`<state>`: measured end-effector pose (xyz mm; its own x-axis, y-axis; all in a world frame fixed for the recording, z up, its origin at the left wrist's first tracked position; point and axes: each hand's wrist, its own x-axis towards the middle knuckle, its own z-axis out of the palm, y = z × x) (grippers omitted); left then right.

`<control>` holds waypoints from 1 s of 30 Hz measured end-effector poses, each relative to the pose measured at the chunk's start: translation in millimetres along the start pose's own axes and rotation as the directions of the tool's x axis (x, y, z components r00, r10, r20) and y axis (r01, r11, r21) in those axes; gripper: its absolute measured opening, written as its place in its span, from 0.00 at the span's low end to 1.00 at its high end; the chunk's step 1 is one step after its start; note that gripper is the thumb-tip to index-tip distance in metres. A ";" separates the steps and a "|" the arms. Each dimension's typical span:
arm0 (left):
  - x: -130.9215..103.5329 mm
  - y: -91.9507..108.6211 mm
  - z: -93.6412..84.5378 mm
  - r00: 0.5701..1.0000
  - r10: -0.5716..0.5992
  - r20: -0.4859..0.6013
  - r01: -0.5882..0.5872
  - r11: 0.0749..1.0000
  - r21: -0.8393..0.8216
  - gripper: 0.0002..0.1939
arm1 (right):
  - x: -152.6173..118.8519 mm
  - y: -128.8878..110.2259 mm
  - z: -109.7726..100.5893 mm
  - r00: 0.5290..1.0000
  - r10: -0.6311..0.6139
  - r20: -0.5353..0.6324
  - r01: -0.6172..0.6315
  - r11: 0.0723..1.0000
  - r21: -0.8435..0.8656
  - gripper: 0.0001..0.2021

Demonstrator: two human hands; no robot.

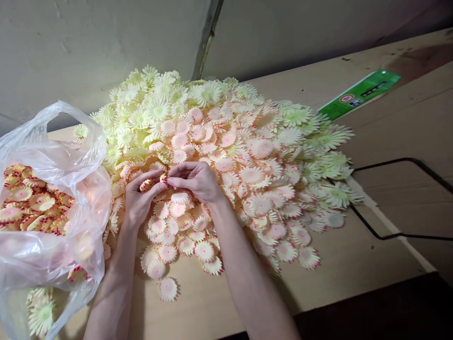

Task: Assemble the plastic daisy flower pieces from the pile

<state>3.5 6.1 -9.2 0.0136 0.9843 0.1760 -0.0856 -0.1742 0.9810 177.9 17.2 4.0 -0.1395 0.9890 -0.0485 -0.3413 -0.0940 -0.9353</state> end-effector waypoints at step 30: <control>-3.5 13.7 1.9 0.995 0.075 0.067 -0.083 0.989 0.124 0.18 | -0.2 -2.7 3.5 0.999 0.026 0.041 -0.028 0.998 0.050 0.18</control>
<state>4.1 0.2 3.7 0.0735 0.9644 0.2541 0.0376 -0.2573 0.9656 175.6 16.9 7.7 -0.1865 0.9807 -0.0583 -0.3831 -0.1272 -0.9149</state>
